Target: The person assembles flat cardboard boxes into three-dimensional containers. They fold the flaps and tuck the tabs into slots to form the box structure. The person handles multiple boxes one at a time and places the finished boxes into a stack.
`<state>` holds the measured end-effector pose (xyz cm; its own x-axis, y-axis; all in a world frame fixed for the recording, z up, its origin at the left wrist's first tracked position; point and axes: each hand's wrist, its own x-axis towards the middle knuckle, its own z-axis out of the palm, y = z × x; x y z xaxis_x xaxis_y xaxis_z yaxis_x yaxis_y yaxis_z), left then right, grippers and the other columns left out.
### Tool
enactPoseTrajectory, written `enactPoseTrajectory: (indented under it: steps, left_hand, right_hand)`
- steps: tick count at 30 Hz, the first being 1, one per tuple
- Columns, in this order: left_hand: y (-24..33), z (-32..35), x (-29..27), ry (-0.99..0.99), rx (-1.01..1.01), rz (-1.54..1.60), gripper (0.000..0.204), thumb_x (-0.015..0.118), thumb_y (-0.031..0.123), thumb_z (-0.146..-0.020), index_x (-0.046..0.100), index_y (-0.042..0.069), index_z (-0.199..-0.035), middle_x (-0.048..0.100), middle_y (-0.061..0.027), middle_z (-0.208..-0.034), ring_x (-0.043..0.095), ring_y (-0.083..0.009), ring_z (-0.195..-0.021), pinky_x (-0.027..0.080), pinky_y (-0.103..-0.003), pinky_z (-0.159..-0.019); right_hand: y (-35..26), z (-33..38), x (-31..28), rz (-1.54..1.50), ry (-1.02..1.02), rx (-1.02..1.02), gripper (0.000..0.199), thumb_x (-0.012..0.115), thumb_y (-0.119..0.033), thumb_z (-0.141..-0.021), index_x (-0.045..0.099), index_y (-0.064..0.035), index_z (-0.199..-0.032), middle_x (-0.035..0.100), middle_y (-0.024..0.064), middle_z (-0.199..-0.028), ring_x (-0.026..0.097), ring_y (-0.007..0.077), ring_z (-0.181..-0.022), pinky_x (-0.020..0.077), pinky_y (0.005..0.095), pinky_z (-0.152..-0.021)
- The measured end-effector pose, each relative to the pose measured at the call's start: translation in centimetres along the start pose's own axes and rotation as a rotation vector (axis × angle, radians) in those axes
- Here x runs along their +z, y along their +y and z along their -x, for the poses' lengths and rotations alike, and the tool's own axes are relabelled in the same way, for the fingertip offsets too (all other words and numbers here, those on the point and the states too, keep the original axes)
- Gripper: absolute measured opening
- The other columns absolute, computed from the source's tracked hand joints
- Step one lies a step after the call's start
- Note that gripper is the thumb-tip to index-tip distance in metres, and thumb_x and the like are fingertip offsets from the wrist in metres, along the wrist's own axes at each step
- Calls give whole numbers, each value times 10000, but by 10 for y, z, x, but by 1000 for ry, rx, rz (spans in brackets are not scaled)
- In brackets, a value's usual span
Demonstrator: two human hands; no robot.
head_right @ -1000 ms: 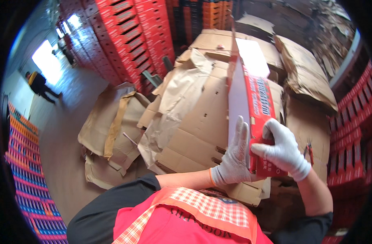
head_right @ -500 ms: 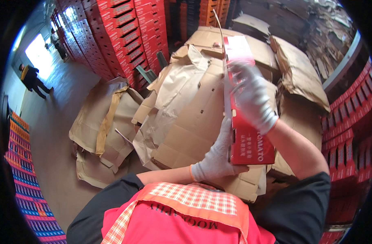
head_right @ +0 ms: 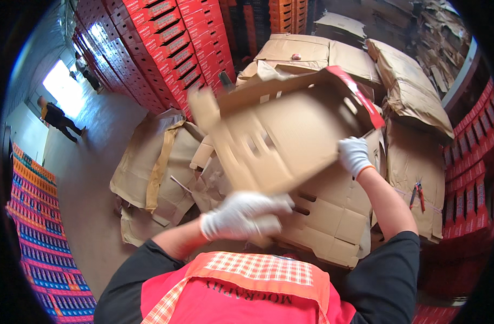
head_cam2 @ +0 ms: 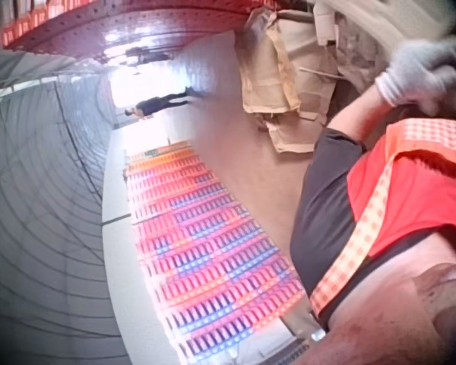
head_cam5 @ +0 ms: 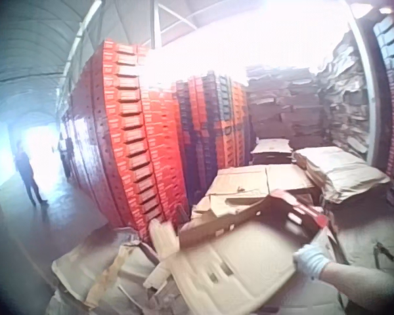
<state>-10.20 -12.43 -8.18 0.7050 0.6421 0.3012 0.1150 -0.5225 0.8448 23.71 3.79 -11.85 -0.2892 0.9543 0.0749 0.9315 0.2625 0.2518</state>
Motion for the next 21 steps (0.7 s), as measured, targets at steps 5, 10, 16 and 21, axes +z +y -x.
enactPoseTrajectory:
  steps: [5,10,16,21]
  left_hand:
    - [-88,9,-93,91,5,-1391,660,671,246,-812,490,131,-1436,422,-129,-1512,394,-335,-1386,254,-570,-1142]
    - [-147,-12,-66,-651,562,-1089,558,701,320,-758,595,181,-1287,527,-74,-1422,450,-239,-1350,338,-529,-1112]
    - [-131,-85,-37,-181,13,-927,222,669,326,-846,669,128,-746,645,-131,-698,643,-340,-668,522,-450,-609]
    - [-90,-75,-28,-130,194,-888,363,644,428,-882,652,114,-702,632,-144,-633,645,-342,-597,496,-458,-514]
  right_hand:
    - [30,96,62,75,-153,-157,259,683,-136,-709,690,-142,-968,674,52,-1041,628,261,-1064,537,439,-780]
    - [-31,201,20,-323,-233,-680,662,775,-341,-664,562,-215,-1279,558,111,-1315,623,295,-1087,523,419,-836]
    - [-35,161,8,-618,185,-15,717,853,-368,-655,537,-104,-1242,634,135,-1096,667,324,-935,548,398,-770]
    - [8,155,-1,-612,462,73,293,821,-206,-705,649,-79,-906,650,112,-806,657,312,-733,540,371,-643]
